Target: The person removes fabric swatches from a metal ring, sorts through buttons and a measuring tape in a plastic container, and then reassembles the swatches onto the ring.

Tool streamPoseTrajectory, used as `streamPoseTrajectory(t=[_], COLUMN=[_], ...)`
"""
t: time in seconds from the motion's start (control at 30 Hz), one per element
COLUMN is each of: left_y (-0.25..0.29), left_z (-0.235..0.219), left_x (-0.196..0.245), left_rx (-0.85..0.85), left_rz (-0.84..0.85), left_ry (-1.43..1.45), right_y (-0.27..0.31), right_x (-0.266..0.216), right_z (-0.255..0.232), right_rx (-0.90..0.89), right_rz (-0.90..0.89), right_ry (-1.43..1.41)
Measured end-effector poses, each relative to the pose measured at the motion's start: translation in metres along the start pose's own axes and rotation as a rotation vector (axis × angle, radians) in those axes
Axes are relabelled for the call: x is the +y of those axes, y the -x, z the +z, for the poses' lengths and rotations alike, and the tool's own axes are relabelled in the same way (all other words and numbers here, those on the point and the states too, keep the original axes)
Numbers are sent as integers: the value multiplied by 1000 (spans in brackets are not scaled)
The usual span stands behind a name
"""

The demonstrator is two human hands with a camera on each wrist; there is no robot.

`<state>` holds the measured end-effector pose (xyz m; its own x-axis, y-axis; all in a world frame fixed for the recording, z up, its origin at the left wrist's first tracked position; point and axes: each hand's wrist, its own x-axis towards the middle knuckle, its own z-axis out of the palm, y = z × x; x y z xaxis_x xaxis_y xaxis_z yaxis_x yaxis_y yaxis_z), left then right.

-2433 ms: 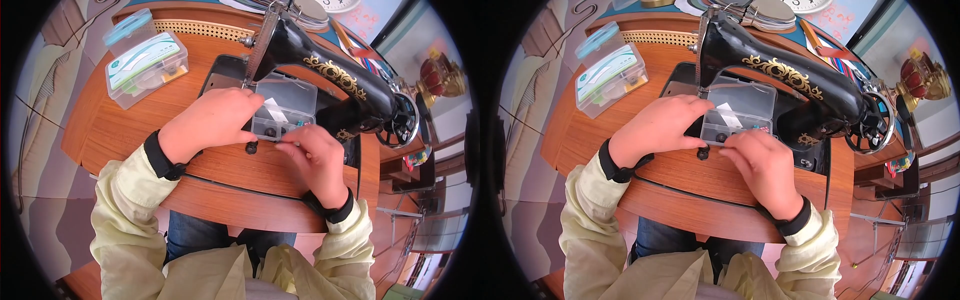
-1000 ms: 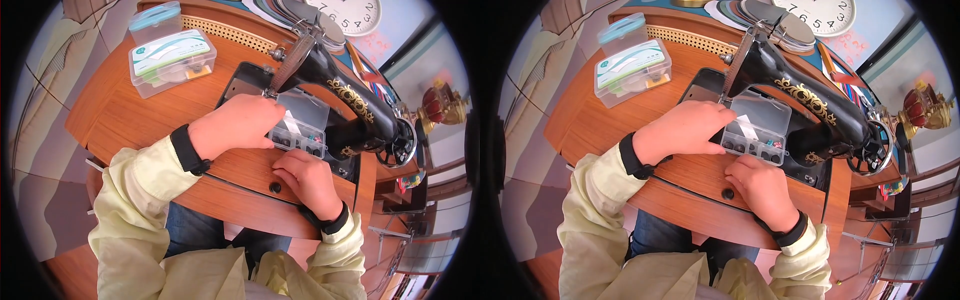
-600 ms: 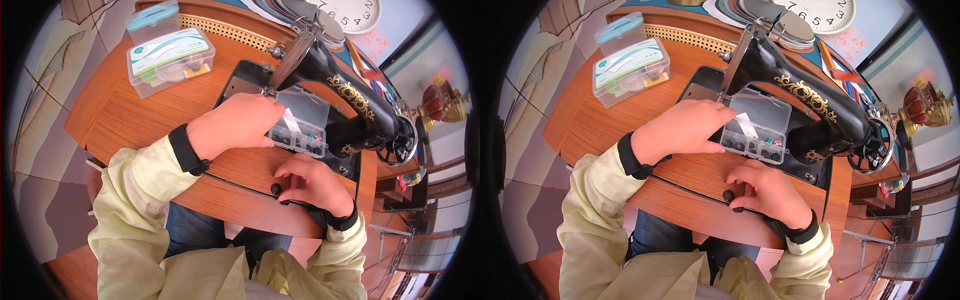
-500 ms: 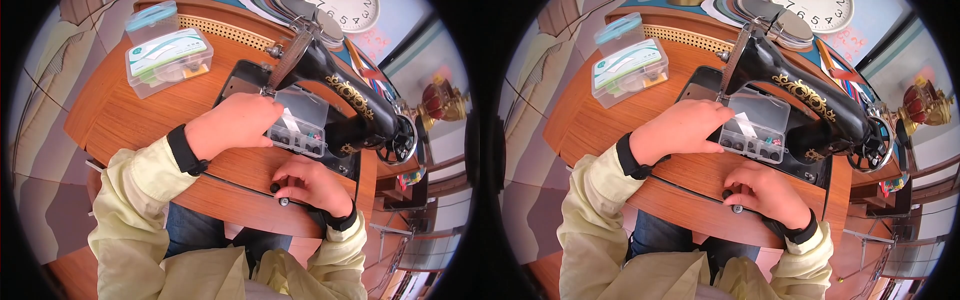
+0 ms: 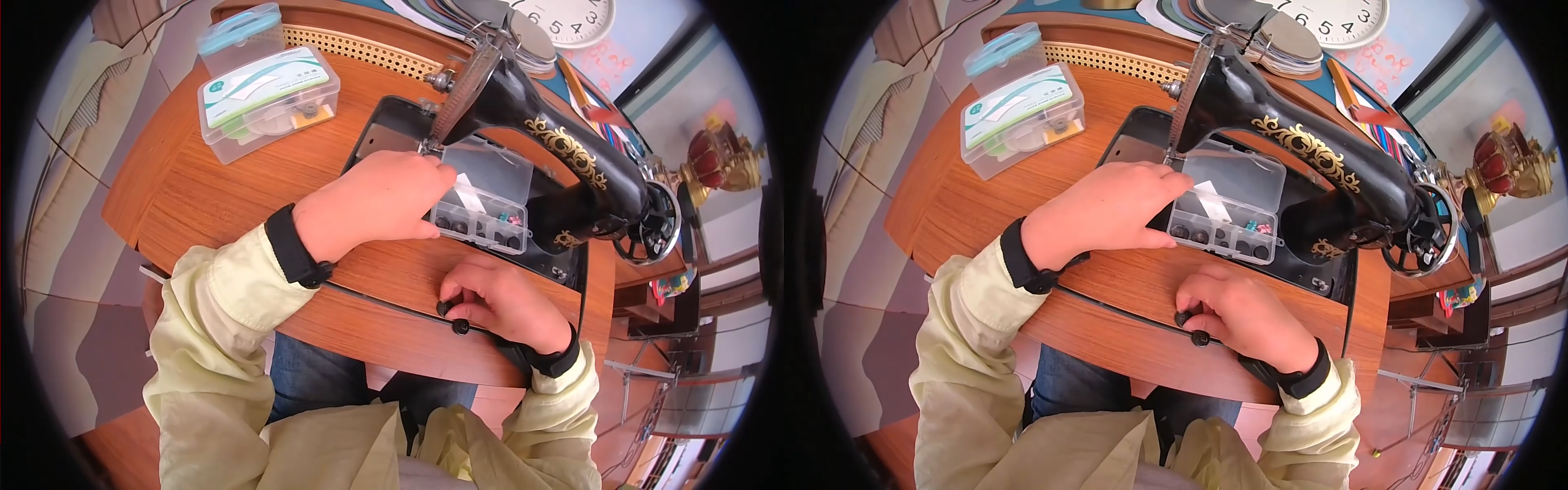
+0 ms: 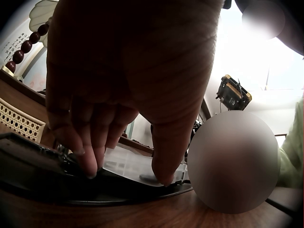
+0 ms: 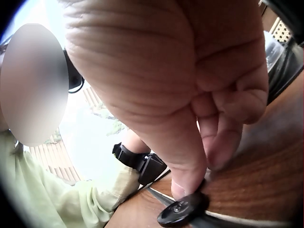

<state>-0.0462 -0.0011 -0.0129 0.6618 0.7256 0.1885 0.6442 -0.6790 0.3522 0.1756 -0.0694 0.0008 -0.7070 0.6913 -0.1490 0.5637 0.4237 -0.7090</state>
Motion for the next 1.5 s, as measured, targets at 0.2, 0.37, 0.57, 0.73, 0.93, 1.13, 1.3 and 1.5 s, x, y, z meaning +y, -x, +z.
streamPoseTrajectory(t=[0.2, 0.37, 0.57, 0.73, 0.93, 1.13, 1.3, 1.5], left_y=[0, -1, -1, 0, -1, -1, 0, -1], left_z=[0, -1, -1, 0, 0, 1, -3, 0], left_x=[1, 2, 2, 1, 1, -1, 2, 1], left_rx=[-14, -27, -29, -12, -19, -5, -26, -22], left_rz=[-16, -26, -31, -13, -19, 4, -20, -18], left_ry=[1, -5, -8, -10, -14, -11, -4, -6], right_y=[0, -3, -3, -7, -15, 6, 14, 11], right_x=[4, 10, 5, 10, 19, -2, -6, 10], right_z=[4, 4, 6, 9, 7, -12, -10, -3], right_rx=[33, 8, 67, 393, 749, 396, -109, 10], right_rz=[-7, -19, -21, -74, 54, -9, 52, -130], right_ry=[-36, -68, -73, -63, -142, 6, 49, 127])
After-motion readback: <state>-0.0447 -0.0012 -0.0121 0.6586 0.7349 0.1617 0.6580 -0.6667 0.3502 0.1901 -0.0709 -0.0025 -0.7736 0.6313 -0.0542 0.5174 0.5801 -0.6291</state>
